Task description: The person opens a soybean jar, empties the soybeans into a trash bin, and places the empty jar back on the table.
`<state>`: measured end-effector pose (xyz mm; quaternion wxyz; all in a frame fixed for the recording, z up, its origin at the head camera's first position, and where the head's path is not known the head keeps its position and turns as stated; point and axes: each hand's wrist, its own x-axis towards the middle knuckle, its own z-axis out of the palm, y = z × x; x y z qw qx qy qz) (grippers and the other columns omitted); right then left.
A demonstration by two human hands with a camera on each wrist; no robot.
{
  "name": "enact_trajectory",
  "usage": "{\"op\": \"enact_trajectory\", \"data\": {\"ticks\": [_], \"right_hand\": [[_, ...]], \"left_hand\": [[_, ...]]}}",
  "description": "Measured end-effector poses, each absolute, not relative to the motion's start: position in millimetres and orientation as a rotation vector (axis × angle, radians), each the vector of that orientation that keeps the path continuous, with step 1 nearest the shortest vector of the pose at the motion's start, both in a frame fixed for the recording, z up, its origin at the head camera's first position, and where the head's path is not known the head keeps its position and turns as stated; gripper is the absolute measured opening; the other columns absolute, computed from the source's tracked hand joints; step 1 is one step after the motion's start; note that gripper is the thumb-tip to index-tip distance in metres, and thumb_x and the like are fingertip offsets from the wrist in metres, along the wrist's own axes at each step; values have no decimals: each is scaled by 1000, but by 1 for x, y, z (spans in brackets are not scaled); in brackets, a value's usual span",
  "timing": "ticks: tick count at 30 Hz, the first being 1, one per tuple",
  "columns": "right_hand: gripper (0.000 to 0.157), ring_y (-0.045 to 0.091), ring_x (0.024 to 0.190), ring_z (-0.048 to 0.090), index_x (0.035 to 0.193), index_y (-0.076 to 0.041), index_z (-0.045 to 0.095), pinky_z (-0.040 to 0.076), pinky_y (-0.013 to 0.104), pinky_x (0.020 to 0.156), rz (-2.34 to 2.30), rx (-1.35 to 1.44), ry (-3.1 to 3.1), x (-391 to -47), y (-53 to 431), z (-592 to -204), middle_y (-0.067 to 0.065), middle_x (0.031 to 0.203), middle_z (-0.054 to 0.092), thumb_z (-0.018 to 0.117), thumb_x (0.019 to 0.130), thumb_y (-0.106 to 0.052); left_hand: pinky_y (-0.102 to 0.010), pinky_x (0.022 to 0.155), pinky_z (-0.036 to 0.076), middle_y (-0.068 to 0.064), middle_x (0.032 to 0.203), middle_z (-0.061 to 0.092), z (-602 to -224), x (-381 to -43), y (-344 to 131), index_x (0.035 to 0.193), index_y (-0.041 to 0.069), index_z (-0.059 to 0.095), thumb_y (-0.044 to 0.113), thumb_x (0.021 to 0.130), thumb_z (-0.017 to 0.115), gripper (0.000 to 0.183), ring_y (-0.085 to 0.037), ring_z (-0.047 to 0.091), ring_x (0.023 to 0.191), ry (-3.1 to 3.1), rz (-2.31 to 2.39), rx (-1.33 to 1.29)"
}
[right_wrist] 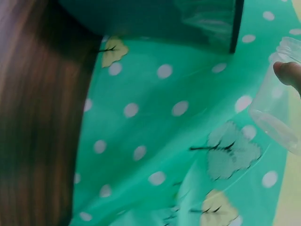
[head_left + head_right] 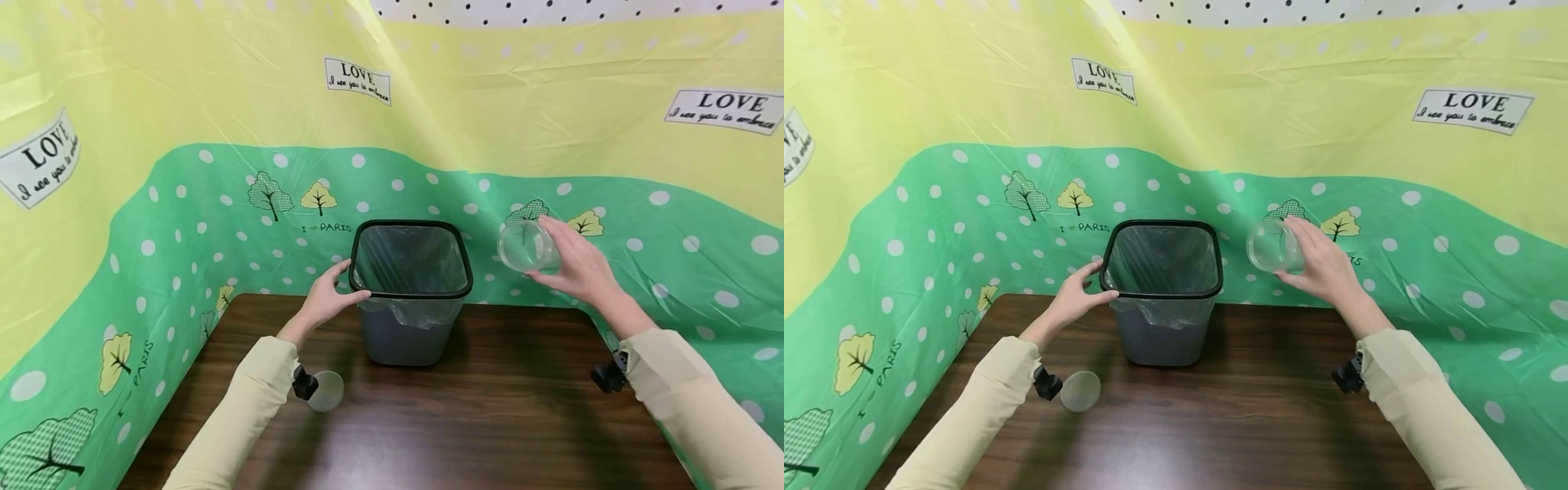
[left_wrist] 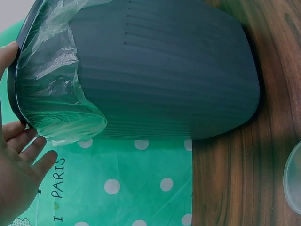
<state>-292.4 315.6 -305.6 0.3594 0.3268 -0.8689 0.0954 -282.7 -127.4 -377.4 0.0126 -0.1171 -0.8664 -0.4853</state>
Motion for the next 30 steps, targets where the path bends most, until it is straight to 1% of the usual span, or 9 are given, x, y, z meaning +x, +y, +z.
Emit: {"op": "enact_trajectory", "data": {"ticks": [1, 3, 5, 7, 8, 9, 16, 22, 30], "right_hand": [[96, 41, 111, 45, 135, -3, 39, 44, 58, 77, 259, 819, -2263, -289, 320, -309, 23, 129, 46, 41, 71, -76], [96, 43, 109, 45, 137, -5, 36, 44, 58, 72, 285, 766, -2308, -283, 329, -318, 25, 128, 45, 59, 68, -68], [98, 44, 107, 46, 138, -5, 35, 44, 58, 68, 320, 705, -2342, -277, 335, -326, 26, 127, 45, 77, 62, -50], [100, 43, 105, 47, 138, -6, 35, 44, 57, 63, 368, 643, -2361, -272, 340, -337, 26, 126, 46, 85, 55, -27], [102, 43, 103, 47, 139, -6, 35, 43, 56, 62, 397, 613, -2368, -270, 342, -342, 26, 125, 46, 86, 51, -16], [102, 43, 103, 47, 138, -6, 36, 42, 56, 63, 433, 588, -2367, -268, 344, -347, 27, 124, 47, 86, 49, -13], [100, 43, 103, 47, 137, -7, 38, 41, 58, 67, 658, 404, -2364, -255, 348, -390, 26, 125, 46, 87, 50, -12], [99, 48, 103, 46, 137, -2, 35, 38, 62, 74, 771, 283, -2414, -238, 341, -431, 30, 123, 46, 85, 53, -12], [90, 37, 106, 47, 137, -5, 36, 36, 49, 79, 984, 54, -2426, -225, 329, -489, 23, 123, 48, 84, 61, -16]], "left_hand": [[-47, 100, 34, -3, 146, 28, -377, -283, -128, 142, 21, 31, 54, 71, 69, 87, -24, 28, 132, -2701, -1512, -363], [-47, 100, 34, -2, 146, 28, -378, -283, -128, 142, 21, 31, 53, 72, 69, 87, -24, 29, 132, -2703, -1509, -360], [-47, 100, 34, -2, 146, 28, -378, -283, -129, 142, 21, 31, 53, 72, 69, 87, -25, 30, 131, -2705, -1507, -360], [-46, 100, 35, -2, 146, 28, -378, -283, -129, 142, 21, 31, 53, 72, 69, 86, -25, 31, 130, -2706, -1506, -355], [-46, 100, 35, -2, 146, 28, -379, -283, -130, 142, 21, 31, 53, 72, 69, 87, -26, 31, 130, -2707, -1507, -355], [-46, 100, 35, -3, 146, 27, -379, -283, -130, 142, 21, 31, 53, 72, 69, 87, -26, 31, 130, -2708, -1506, -355], [-46, 99, 35, -3, 146, 27, -378, -281, -130, 142, 21, 30, 52, 73, 69, 86, -27, 33, 129, -2706, -1498, -346], [-46, 100, 34, -3, 146, 28, -377, -280, -130, 142, 21, 31, 52, 73, 68, 85, -26, 31, 130, -2711, -1474, -350], [-48, 100, 33, -2, 146, 28, -377, -282, -127, 142, 21, 31, 53, 73, 69, 85, -24, 29, 132, -2705, -1485, -346]]}}
